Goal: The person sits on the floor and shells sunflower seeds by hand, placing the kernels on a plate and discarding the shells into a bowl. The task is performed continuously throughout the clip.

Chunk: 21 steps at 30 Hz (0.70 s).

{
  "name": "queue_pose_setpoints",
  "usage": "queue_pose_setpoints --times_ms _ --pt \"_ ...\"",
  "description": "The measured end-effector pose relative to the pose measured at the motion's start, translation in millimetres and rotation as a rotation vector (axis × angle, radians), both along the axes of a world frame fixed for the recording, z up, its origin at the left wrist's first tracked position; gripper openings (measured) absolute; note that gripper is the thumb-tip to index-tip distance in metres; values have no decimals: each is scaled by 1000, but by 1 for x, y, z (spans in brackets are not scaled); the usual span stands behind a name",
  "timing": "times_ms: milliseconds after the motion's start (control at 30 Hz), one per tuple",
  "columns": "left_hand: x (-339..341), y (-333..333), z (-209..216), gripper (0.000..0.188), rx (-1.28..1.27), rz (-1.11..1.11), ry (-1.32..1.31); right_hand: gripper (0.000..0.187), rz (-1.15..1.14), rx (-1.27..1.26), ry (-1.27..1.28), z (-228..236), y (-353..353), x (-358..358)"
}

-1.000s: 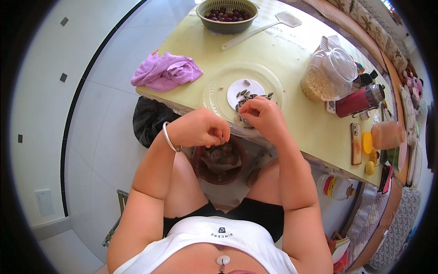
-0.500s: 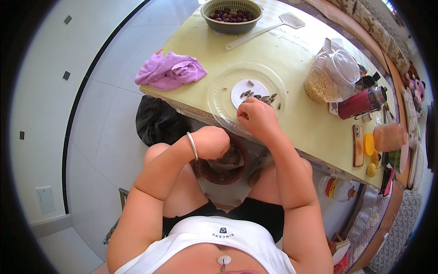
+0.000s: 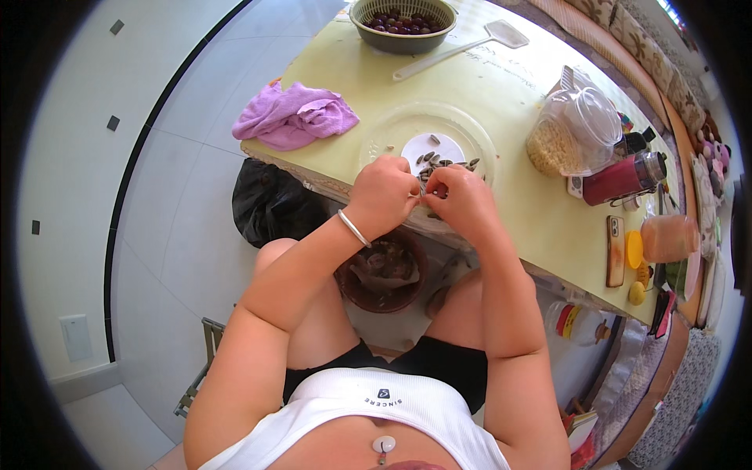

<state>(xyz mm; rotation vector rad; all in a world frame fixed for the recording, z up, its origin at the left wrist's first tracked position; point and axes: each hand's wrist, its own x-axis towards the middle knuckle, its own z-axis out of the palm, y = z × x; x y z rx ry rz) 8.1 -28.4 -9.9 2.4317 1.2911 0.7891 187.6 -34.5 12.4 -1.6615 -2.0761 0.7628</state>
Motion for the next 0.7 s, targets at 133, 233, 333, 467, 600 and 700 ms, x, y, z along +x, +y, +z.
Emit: queue_pose_setpoints --times_ms 133,233,333,467,600,700 --pt "4 2 -8 8 -15 20 63 14 14 54 -82 -10 -1 -2" --pt "-1 5 -8 7 -4 25 101 13 13 80 -92 -13 -1 -3" --pt "-7 10 -4 9 48 52 172 11 0 92 -91 -16 -1 -5" --pt "-13 21 -7 9 123 129 208 10 -18 112 -113 -17 -1 -8" --pt "-16 41 -13 6 310 236 209 9 -84 192 -19 -21 2 -11" --pt "-15 49 -12 4 363 346 196 9 -163 238 211 -23 5 -10"
